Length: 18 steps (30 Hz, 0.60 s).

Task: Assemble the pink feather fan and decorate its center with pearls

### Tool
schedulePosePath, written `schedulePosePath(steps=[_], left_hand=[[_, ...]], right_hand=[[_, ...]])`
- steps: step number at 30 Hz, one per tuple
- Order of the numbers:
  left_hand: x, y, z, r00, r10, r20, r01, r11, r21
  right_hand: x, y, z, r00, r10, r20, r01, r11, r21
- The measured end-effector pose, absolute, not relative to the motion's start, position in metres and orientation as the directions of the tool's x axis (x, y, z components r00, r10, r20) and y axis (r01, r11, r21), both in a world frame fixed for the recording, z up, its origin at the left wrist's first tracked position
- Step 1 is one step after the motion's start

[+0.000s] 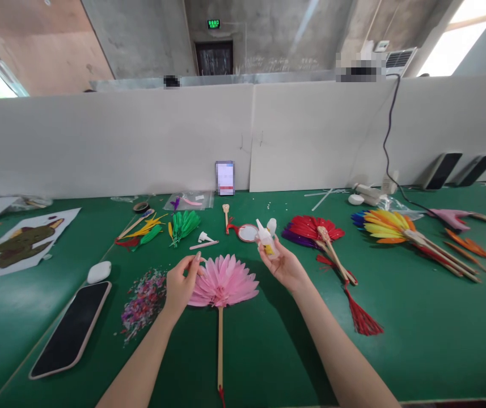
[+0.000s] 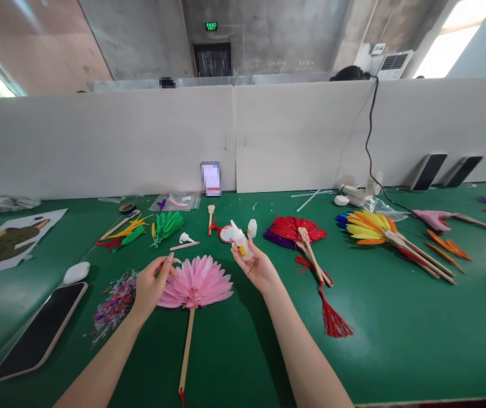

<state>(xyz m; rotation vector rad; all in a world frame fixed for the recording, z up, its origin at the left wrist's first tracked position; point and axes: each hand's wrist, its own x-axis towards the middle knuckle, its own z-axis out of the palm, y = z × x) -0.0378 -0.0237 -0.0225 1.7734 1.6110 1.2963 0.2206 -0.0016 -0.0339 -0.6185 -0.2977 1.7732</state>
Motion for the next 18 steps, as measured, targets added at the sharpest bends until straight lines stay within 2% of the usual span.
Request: schedulePosePath(steps=[4, 9, 13, 18], left_hand=[[-0.038, -0.023, -0.024, -0.099, 0.926, 0.365, 0.553, -0.254, 0.794], [-0.039, -0.023, -0.022, -0.099, 0.920, 0.378, 0.563, -0.262, 0.784], [-0.040, -0.023, -0.020, -0.127, 0.911, 0.393, 0.582, -0.252, 0.773], [-0.040, -0.023, -0.022, -0.114, 0.911, 0.397, 0.578, -0.264, 0.772]], right_hand=[[0.222, -0.001, -0.035, -0.222, 0.954, -0.203, -0.713, -0.301, -0.633], [0.232, -0.001, -0.031, -0.082, 0.993, -0.084, -0.505, -0.114, -0.856], [0.242, 0.003, -0.038, 0.087, 0.996, 0.030, -0.165, 0.044, -0.985], [0.249, 0.010, -0.055, 0.240, 0.961, 0.137, 0.270, 0.069, -0.960]])
